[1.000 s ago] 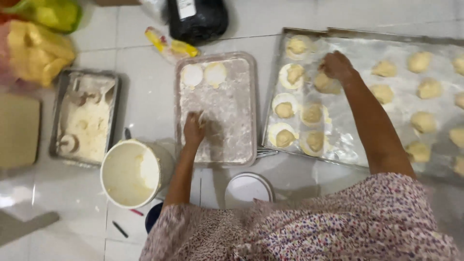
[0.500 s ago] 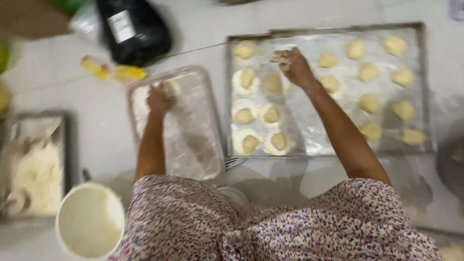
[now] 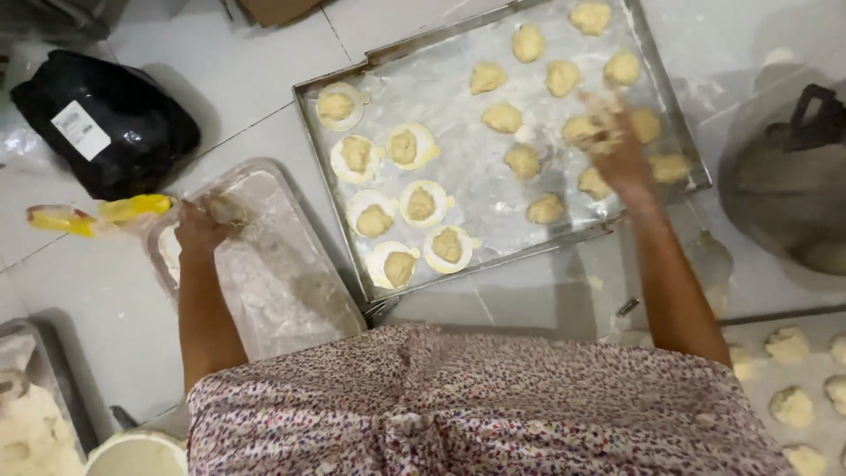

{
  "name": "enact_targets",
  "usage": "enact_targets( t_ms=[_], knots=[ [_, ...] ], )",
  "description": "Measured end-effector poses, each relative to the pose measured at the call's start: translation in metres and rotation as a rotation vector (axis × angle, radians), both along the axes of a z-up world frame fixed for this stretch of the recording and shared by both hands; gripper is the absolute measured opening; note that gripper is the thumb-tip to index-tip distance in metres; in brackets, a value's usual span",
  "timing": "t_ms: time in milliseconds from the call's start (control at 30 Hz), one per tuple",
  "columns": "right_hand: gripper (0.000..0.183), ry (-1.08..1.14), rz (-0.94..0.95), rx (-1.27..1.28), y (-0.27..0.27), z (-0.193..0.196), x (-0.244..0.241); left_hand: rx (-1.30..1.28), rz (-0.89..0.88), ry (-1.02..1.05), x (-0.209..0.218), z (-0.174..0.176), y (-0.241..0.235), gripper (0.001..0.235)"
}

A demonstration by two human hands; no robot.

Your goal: The person is portioning dough, weighing it on a digital scale, and flattening it into circular shapes on baking trays using a mold.

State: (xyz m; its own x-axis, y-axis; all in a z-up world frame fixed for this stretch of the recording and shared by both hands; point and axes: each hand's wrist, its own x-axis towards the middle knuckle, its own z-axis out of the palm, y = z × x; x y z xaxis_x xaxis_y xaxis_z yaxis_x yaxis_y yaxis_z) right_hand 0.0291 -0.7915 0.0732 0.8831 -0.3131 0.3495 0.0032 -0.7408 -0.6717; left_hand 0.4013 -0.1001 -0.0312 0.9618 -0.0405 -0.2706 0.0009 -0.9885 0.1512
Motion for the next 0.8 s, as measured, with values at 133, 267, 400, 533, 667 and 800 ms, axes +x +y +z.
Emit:
enact_targets(
  t_ms=[133, 267, 400, 533, 667, 800],
  knots=[
    [0.065, -0.070, -0.055, 0.033, -0.035, 0.007, -0.016, 0.263, -0.361, -0.256, 0.016, -0.029, 0.015, 0.094],
    [0.068, -0.094, -0.019, 0.310, -0.038, 0.024, -0.024, 0.387, -0.389, -0.202, 0.015, -0.034, 0.019, 0.081],
    [0.070, -0.083, -0.043, 0.381, -0.017, 0.038, -0.023, 0.527, -0.272, 0.136, 0.009, 0.000, 0.016, 0.126],
    [0.059, 0.162, -0.164, 0.473, -0.019, 0.016, -0.027, 0.403, -0.219, 0.129, -0.005, 0.004, 0.019, 0.127],
    [0.038, 0.310, 0.010, 0.334, -0.006, 0.002, -0.039, 0.199, -0.115, 0.131, -0.010, 0.005, 0.020, 0.137],
    [0.045, 0.523, 0.037, 0.101, 0.004, -0.066, -0.054, 0.361, -0.227, 0.227, -0.013, 0.012, 0.015, 0.115]
  ],
)
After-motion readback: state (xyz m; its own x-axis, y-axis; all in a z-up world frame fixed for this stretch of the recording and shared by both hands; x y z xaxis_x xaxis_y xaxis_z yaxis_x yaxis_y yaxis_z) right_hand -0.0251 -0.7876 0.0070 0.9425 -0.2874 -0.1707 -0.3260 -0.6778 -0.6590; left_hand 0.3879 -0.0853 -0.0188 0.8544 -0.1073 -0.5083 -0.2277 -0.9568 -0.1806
